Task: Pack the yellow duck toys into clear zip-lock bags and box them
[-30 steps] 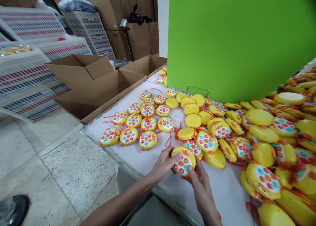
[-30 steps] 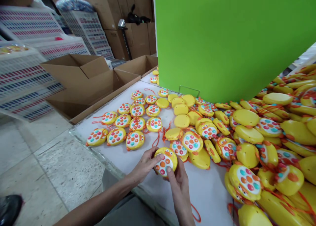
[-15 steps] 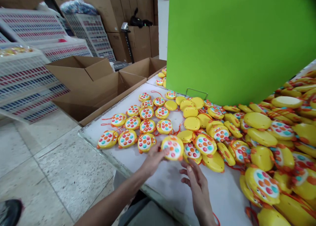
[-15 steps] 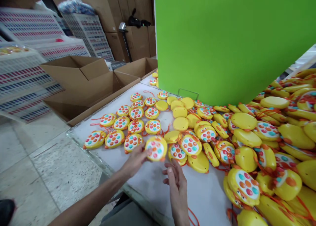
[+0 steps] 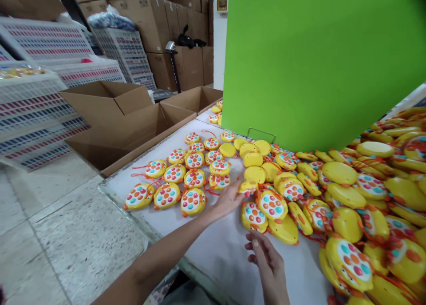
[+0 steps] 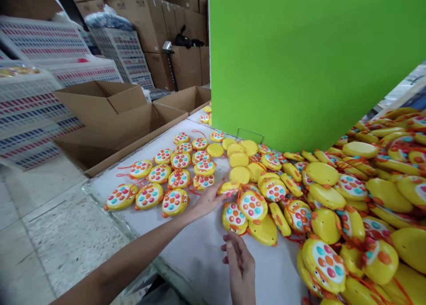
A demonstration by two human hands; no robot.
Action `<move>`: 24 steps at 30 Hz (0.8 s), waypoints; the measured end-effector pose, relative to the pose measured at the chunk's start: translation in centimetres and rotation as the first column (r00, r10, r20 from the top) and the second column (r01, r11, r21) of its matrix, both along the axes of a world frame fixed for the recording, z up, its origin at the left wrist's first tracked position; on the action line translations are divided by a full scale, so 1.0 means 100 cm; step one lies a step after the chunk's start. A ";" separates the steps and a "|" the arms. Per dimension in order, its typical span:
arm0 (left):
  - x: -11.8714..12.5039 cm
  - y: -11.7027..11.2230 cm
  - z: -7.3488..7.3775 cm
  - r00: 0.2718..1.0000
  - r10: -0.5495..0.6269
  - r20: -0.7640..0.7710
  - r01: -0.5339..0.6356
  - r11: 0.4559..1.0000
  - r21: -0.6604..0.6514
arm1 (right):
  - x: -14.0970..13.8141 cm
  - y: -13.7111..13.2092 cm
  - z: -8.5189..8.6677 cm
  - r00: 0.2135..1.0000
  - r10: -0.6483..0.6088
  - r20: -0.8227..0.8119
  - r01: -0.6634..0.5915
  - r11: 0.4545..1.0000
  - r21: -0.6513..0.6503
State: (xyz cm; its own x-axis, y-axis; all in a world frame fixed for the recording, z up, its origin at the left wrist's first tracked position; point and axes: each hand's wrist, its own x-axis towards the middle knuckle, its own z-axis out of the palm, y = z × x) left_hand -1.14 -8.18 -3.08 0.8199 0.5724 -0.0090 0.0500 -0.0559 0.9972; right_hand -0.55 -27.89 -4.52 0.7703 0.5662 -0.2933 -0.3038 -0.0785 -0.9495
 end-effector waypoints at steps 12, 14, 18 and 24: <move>-0.073 -0.026 0.020 0.989 -0.139 -0.046 0.102 0.879 -0.467 | 0.003 0.018 0.022 0.994 -0.064 -0.086 0.066 0.998 0.019; -0.075 -0.035 0.023 0.987 -0.156 -0.046 0.113 0.859 -0.499 | 0.000 0.022 0.025 0.998 -0.037 -0.050 0.039 0.999 0.036; -0.075 -0.044 0.026 0.976 -0.214 -0.039 0.186 0.915 -0.358 | -0.007 0.022 0.028 0.994 0.001 0.107 -0.001 1.000 0.002; -0.078 -0.045 0.017 0.976 -0.213 -0.049 0.204 0.969 -0.142 | -0.013 0.015 0.029 0.995 0.013 0.096 -0.011 1.000 -0.029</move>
State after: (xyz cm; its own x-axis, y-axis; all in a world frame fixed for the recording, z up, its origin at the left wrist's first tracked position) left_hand -8.97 -12.68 -1.35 0.9161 0.3790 -0.1309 0.1153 0.0637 0.9913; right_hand -1.89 -26.37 -1.57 0.7889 0.5681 -0.2343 -0.2100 -0.1091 -0.9716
